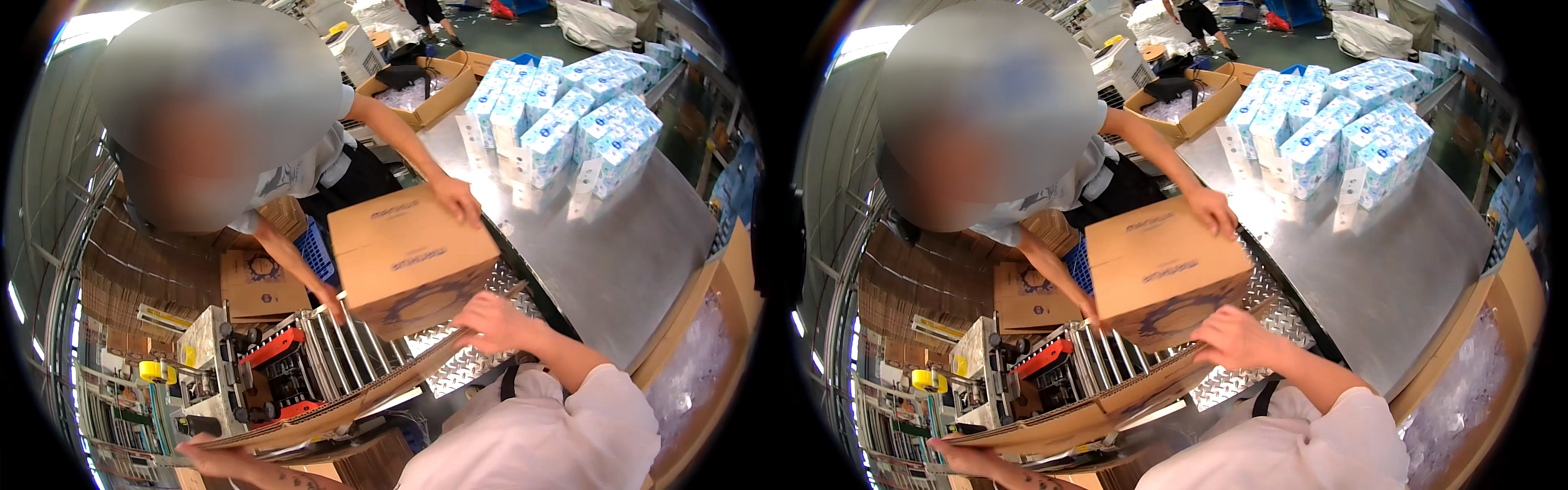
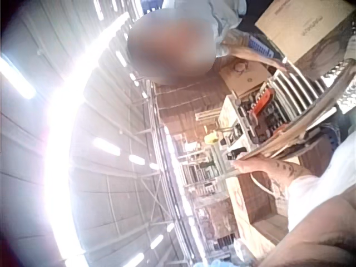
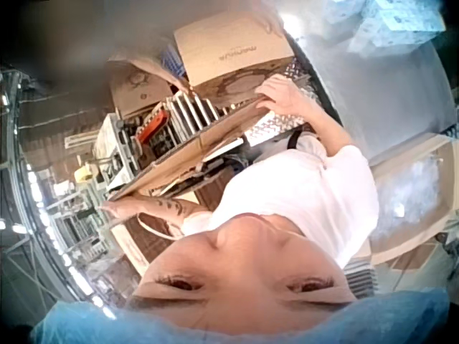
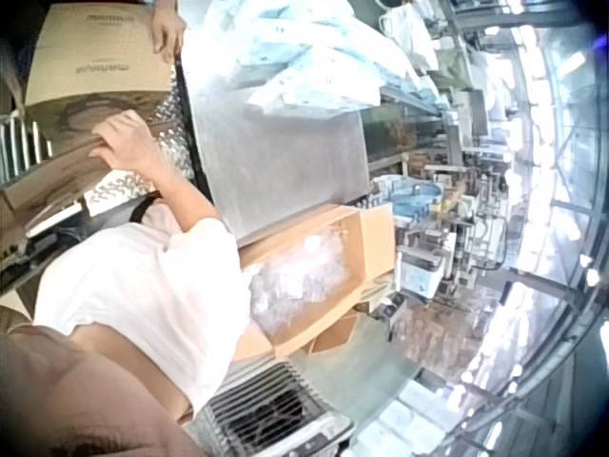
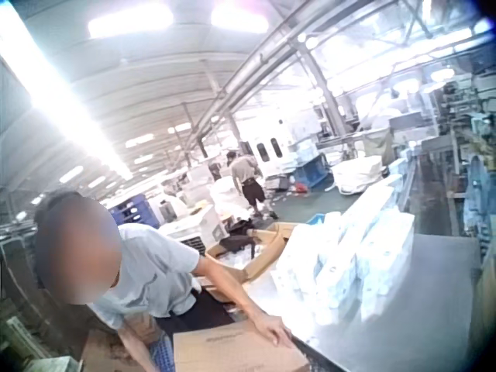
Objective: The person picks up cardboard boxes from a stack, unfolds them, and places stacks of paper products into them before moving the boxes onto a conveyor belt.
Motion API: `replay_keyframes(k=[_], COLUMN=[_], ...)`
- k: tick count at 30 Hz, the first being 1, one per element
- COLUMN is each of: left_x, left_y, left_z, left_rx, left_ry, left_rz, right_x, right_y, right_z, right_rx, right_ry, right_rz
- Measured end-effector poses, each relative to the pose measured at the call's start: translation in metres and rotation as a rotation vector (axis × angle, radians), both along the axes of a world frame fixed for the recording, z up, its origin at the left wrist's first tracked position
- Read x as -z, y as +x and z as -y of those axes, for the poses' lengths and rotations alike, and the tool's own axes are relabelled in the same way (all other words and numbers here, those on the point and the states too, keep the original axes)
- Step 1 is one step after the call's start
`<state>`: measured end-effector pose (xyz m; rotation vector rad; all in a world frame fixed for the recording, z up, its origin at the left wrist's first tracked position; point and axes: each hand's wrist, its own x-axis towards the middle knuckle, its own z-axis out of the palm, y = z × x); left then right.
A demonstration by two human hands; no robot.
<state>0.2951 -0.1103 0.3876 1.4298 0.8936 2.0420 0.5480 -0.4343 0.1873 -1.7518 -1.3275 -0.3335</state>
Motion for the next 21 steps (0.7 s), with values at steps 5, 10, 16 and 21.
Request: replay_keyframes(k=[5, 10, 16, 21], left_x=[0.126, 0.186, 0.212, 0.189], left_y=[0.022, 0.075, 0.047, 0.044], left_z=[-0.043, 0.027, 0.019, 0.044], left_rx=[-0.262, 0.388, 0.386, 0.619], left_ry=[0.293, 0.492, 0.82, 0.54], left_rz=[-0.927, -1.539, -1.123, -1.059], right_x=[-0.033, -0.034, -0.057, -0.07], right_y=[0.013, 0.043, 0.074, 0.088], right_z=[0.012, -0.005, -0.036, -0.018], right_rx=[0.114, 0.202, 0.152, -0.044], right_ry=[-0.15, -0.642, -0.902, -1.07], right_rz=[0.226, 0.05, -0.078, -0.15])
